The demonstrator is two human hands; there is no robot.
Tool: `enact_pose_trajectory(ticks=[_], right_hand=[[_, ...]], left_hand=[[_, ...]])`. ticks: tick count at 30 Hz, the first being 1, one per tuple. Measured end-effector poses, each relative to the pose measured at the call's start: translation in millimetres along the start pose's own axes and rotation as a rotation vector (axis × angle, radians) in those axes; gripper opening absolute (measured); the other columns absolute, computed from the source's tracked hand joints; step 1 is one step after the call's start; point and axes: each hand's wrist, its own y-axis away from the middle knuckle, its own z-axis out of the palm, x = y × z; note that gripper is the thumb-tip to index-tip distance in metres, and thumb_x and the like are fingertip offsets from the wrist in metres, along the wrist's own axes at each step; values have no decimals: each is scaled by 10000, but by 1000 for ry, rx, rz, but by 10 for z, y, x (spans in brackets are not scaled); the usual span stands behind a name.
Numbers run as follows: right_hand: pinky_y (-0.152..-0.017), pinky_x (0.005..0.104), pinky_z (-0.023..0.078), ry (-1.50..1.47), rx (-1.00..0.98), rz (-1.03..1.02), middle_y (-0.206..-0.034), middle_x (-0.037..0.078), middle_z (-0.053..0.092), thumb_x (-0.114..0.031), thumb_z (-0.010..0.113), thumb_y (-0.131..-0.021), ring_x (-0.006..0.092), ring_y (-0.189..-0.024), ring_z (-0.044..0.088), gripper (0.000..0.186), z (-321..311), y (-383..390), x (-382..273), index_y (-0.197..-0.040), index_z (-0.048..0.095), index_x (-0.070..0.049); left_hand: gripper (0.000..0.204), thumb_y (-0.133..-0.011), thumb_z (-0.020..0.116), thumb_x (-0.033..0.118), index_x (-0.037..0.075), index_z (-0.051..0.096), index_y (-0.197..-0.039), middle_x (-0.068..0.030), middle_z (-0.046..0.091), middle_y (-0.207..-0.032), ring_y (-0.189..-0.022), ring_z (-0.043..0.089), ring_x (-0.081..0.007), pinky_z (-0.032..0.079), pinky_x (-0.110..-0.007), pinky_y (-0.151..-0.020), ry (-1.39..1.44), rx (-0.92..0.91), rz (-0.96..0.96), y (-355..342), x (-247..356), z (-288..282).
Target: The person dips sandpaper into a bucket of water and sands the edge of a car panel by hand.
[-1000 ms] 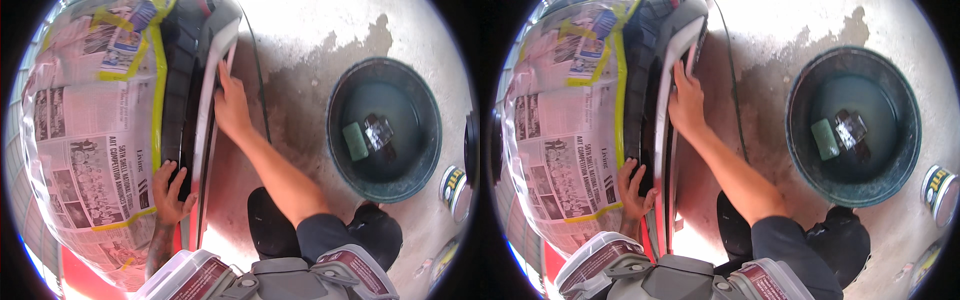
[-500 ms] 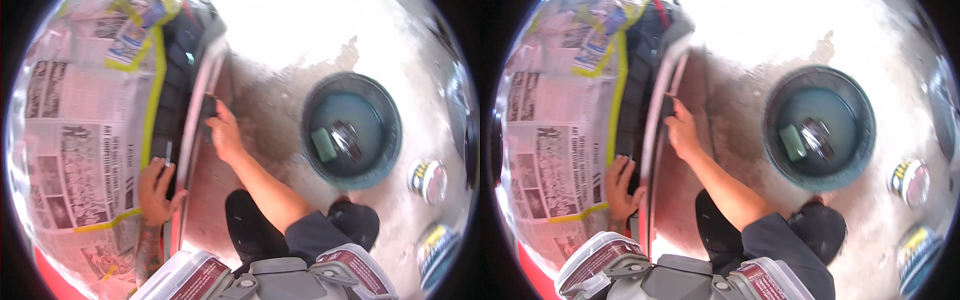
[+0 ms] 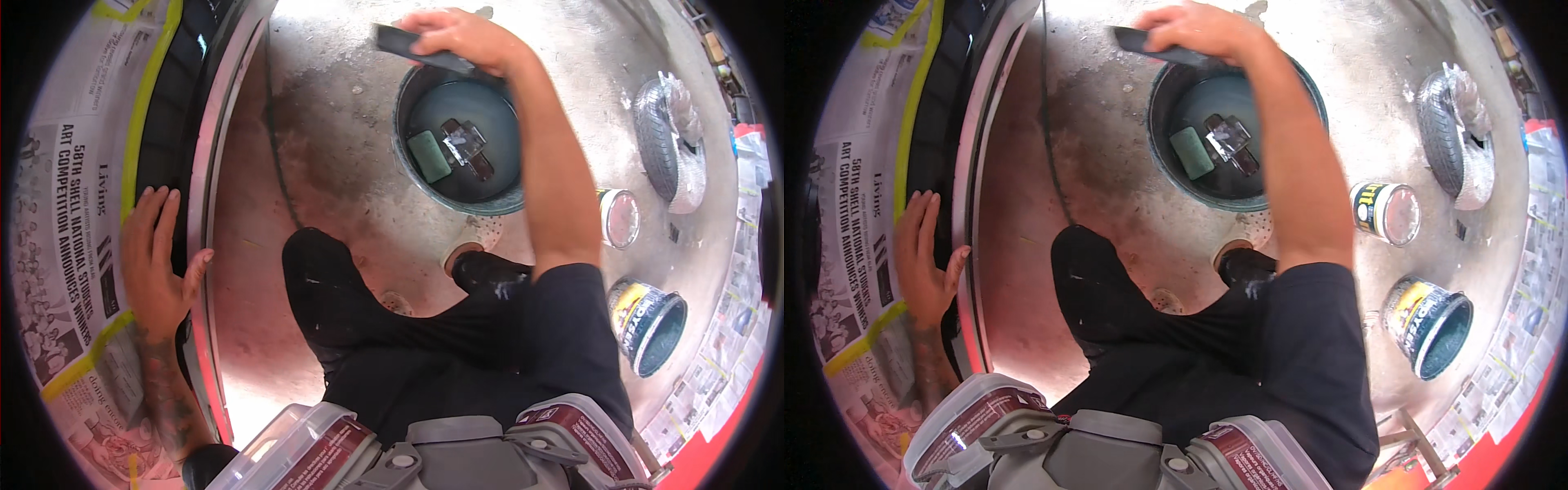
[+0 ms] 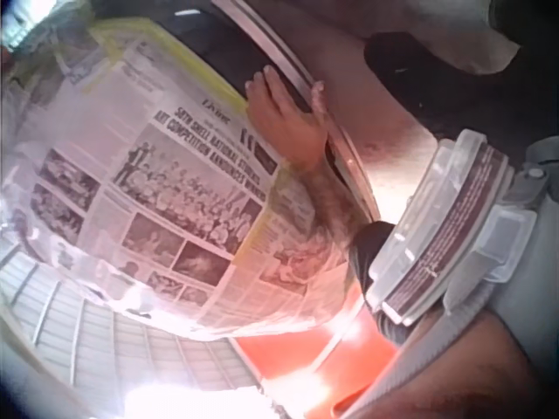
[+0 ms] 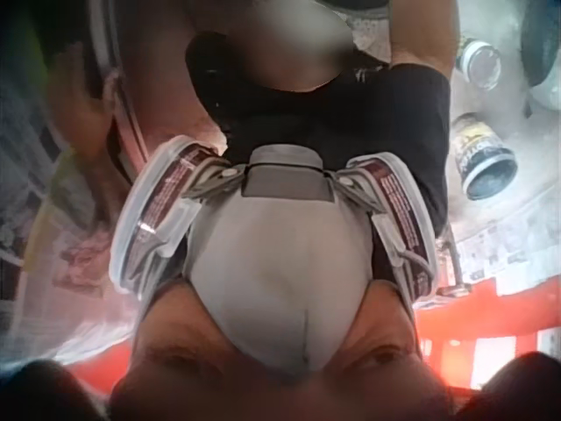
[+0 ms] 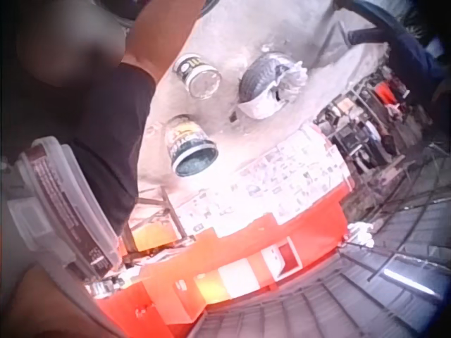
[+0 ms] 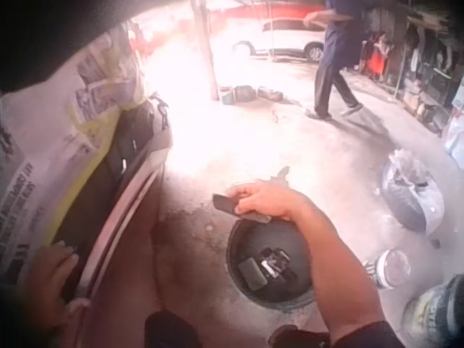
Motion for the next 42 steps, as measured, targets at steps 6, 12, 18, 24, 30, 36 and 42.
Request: enact_pose_trajectory(ticks=[6, 12, 18, 24, 30, 36, 42], right_hand=[[-908, 415, 528, 1159, -314, 780, -1140, 109, 711, -544, 739, -800, 313, -1067, 662, 502, -276, 361, 984, -1069, 754, -121], [-972, 463, 519, 982, 195, 539, -1236, 216, 648, -218, 574, -945, 367, -1153, 632, 312, -301, 22, 2083, -1203, 672, -75], [-1047, 464, 463, 983, -29, 639, -1368, 261, 542, -171, 516, -945, 379, -1274, 545, 431, -18, -203, 3063, -1360, 542, -59], [-1062, 463, 442, 875, -87, 807, -1435, 233, 470, -202, 503, -936, 377, -1270, 543, 502, 475, 94, 3487, -1425, 437, -108], [-1053, 453, 442, 1029, -262, 699, -1332, 234, 575, -190, 507, -888, 352, -1241, 571, 410, 299, 221, 3252, -1265, 612, -68], [-1010, 459, 463, 525, 160, 636, -1230, 244, 648, -434, 575, -888, 365, -1158, 620, 500, 48, 57, 2946, -1186, 699, -53], [-964, 378, 467, 673, 495, 597, -1177, 218, 689, -359, 732, -826, 305, -1111, 650, 570, 138, -37, 2777, -1214, 637, 48]], left_hand=[[726, -904, 625, 509, 13, 492, -1418, -187, 478, -1456, -1368, 428, -396, 330, -507, -1118, -15, -33, -24, -15, 1, -42], [723, -905, 616, 520, 9, 502, -1403, -199, 465, -1461, -1371, 412, -426, 320, -557, -1108, 8, -86, -57, 6, -8, -76], [722, -885, 634, 503, 14, 503, -1401, -214, 476, -1443, -1347, 434, -446, 328, -583, -1088, -3, -114, -72, 24, -27, -23], [678, -892, 624, 522, 30, 535, -1350, -215, 509, -1399, -1301, 478, -447, 374, -583, -1039, -16, -110, -70, 16, -23, -12], [681, -914, 589, 539, 38, 535, -1372, -192, 507, -1424, -1327, 473, -418, 369, -566, -1059, -64, -111, -83, 24, -3, -20], [669, -929, 581, 514, 32, 531, -1390, -188, 509, -1427, -1339, 472, -401, 376, -540, -1070, -85, -87, -55, 42, -59, 32], [686, -939, 592, 480, -15, 497, -1404, -206, 494, -1440, -1354, 453, -417, 366, -529, -1090, -77, -111, -2, 15, -84, -2]])
